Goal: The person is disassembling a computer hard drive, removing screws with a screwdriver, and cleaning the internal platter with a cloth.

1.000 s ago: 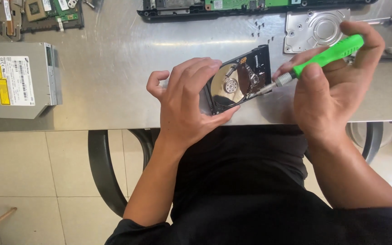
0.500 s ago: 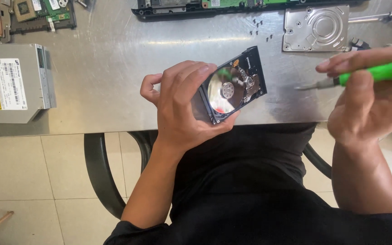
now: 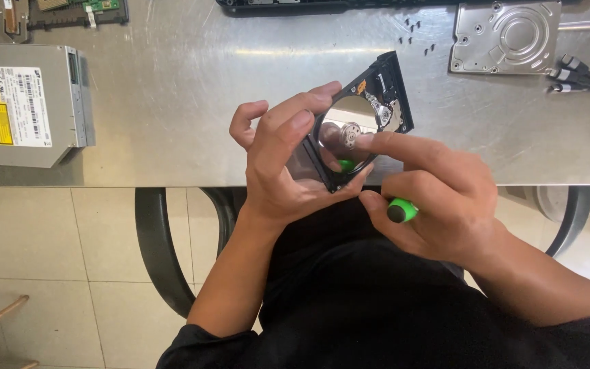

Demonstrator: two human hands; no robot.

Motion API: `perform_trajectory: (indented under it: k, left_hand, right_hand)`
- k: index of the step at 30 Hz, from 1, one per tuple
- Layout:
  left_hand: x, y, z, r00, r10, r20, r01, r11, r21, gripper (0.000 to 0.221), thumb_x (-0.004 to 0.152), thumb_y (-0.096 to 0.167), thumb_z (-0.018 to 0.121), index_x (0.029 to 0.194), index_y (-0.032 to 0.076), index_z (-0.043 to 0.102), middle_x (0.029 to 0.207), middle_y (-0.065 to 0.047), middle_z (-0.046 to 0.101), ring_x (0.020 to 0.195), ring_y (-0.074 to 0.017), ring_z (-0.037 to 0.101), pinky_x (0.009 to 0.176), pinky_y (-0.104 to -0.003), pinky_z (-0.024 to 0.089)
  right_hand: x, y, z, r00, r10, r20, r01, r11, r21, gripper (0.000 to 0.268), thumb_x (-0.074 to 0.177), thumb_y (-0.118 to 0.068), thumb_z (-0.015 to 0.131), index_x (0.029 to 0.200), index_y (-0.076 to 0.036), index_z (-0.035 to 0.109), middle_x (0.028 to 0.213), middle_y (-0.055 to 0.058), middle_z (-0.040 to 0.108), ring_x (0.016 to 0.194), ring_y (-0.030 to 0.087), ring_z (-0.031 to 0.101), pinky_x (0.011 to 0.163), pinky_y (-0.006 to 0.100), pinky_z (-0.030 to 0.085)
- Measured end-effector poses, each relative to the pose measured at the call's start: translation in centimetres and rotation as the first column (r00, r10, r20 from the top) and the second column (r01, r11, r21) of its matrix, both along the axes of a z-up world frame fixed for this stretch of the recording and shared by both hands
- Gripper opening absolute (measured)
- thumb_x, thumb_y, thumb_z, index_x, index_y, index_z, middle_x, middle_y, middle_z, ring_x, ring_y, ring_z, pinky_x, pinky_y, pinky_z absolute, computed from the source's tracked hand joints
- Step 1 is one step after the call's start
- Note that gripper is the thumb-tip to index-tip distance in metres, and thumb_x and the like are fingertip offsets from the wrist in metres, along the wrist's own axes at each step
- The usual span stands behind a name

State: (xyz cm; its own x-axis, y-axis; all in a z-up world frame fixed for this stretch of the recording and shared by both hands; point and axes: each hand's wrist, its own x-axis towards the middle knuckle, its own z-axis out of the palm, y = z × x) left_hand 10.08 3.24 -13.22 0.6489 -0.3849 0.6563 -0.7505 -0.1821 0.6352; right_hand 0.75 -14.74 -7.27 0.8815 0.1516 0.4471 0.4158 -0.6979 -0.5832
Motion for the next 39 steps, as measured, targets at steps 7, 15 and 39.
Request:
perform_trajectory:
  k: [7, 15, 39]
  left_hand:
    - [0.5, -0.1, 1.4, 0.991, 0.062, 0.115, -0.075, 0.991, 0.113, 0.044, 0.091, 0.034, 0.084, 0.120, 0.015, 0.057, 0.124, -0.016, 0.065, 0.111, -0.0308, 0.083, 0.110, -0.043, 0.025]
    - [1.1, -0.6, 2.6, 0.988, 0.050, 0.147, -0.082, 0.972, 0.219, 0.037, 0.083, 0.039, 0.093, 0.098, 0.013, 0.071, 0.119, -0.018, 0.068, 0.109, -0.0333, 0.079, 0.102, -0.044, 0.022]
    - [1.3, -1.1, 2.9, 0.992, 0.002, 0.125, -0.066, 0.861, 0.505, 0.037, 0.087, 0.054, 0.090, 0.104, 0.025, 0.074, 0.127, -0.003, 0.065, 0.121, -0.0290, 0.051, 0.090, -0.048, 0.024]
  right_hand:
    - [0.5, -0.7, -0.4, 1.000, 0.025, -0.016, -0.023, 0.992, 0.121, 0.018, 0.095, -0.018, 0.062, 0.099, 0.000, 0.060, 0.114, 0.025, 0.068, 0.089, 0.029, 0.069, 0.075, 0.037, 0.056]
    - [1.9, -2.8, -2.7, 0.969, -0.228, 0.100, 0.148, 0.852, 0.503, 0.033, 0.100, -0.020, 0.038, 0.110, 0.008, 0.053, 0.097, 0.026, 0.041, 0.064, 0.031, 0.047, 0.066, 0.043, 0.044]
    - [3.2, -0.9, -1.2, 0.973, -0.230, -0.036, 0.208, 0.790, 0.576, 0.035, 0.108, -0.011, 0.066, 0.123, 0.003, 0.038, 0.098, 0.028, 0.062, 0.089, 0.039, 0.074, 0.087, 0.046, 0.068]
